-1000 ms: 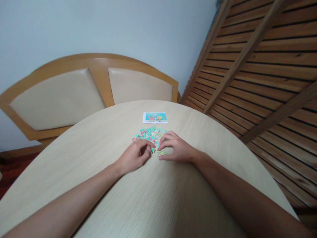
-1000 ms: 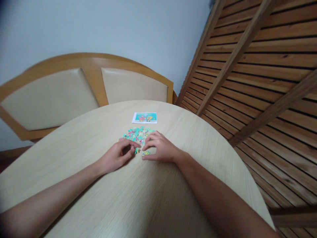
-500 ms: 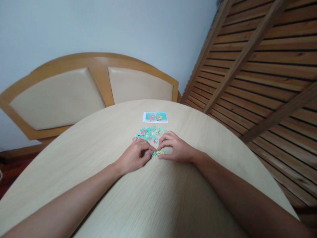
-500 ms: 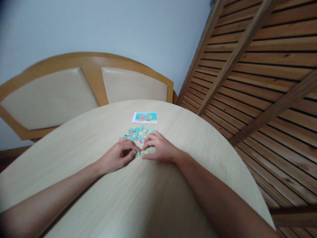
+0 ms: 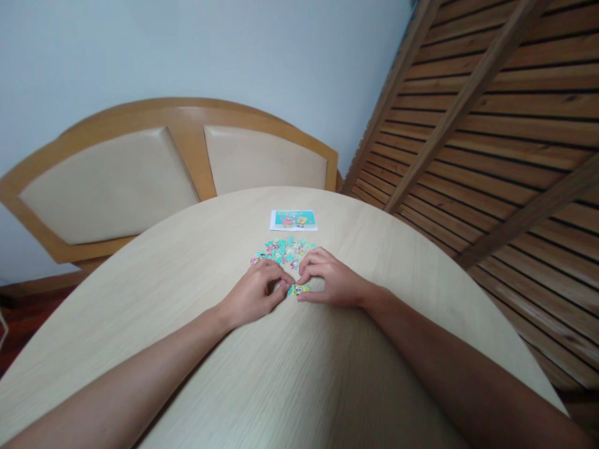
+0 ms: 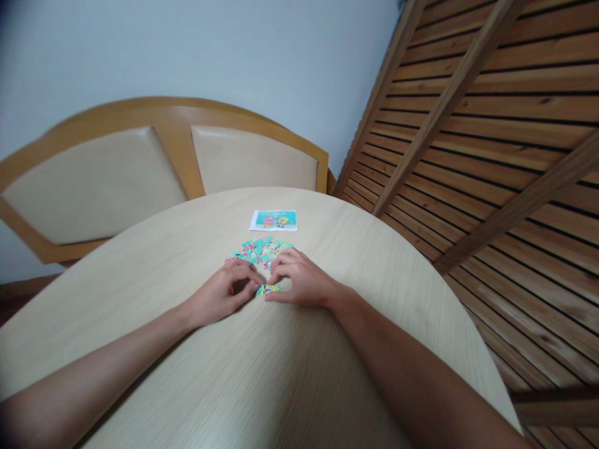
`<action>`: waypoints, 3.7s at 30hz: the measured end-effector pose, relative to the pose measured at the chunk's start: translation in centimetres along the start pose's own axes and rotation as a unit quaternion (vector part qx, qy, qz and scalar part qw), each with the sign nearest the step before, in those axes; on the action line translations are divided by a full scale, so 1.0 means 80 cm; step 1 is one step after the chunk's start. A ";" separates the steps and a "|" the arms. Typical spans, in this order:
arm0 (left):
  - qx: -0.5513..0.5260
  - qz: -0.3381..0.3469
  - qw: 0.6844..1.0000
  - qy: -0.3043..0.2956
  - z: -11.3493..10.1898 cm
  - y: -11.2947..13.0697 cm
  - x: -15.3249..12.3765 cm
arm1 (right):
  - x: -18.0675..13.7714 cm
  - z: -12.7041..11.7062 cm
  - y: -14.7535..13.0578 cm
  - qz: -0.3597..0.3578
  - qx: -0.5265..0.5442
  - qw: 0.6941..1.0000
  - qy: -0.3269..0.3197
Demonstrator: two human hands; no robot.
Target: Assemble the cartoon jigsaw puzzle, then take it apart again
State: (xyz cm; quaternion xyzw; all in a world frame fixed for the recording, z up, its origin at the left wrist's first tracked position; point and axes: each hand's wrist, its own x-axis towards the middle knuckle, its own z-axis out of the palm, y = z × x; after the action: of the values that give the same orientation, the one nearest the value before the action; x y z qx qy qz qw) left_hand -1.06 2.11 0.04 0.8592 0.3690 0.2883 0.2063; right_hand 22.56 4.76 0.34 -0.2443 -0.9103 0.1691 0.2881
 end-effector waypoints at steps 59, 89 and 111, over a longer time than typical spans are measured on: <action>0.077 0.147 0.983 -0.076 -0.012 0.013 -0.003 | -0.009 -0.003 0.046 0.268 -0.087 0.940 0.191; 0.121 0.050 0.990 0.053 -0.012 0.005 -0.001 | -0.017 0.000 0.050 0.312 -0.160 0.918 0.187; 0.157 -0.089 0.980 0.084 -0.012 -0.030 -0.001 | -0.006 -0.001 0.034 0.235 -0.097 0.953 0.168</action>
State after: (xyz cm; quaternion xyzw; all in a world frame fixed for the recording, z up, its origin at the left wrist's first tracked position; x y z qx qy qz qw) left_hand -2.95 3.68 -0.63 0.8172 0.5006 0.2787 0.0619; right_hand 23.91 6.76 -1.06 -0.5027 -0.7776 0.0995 0.3642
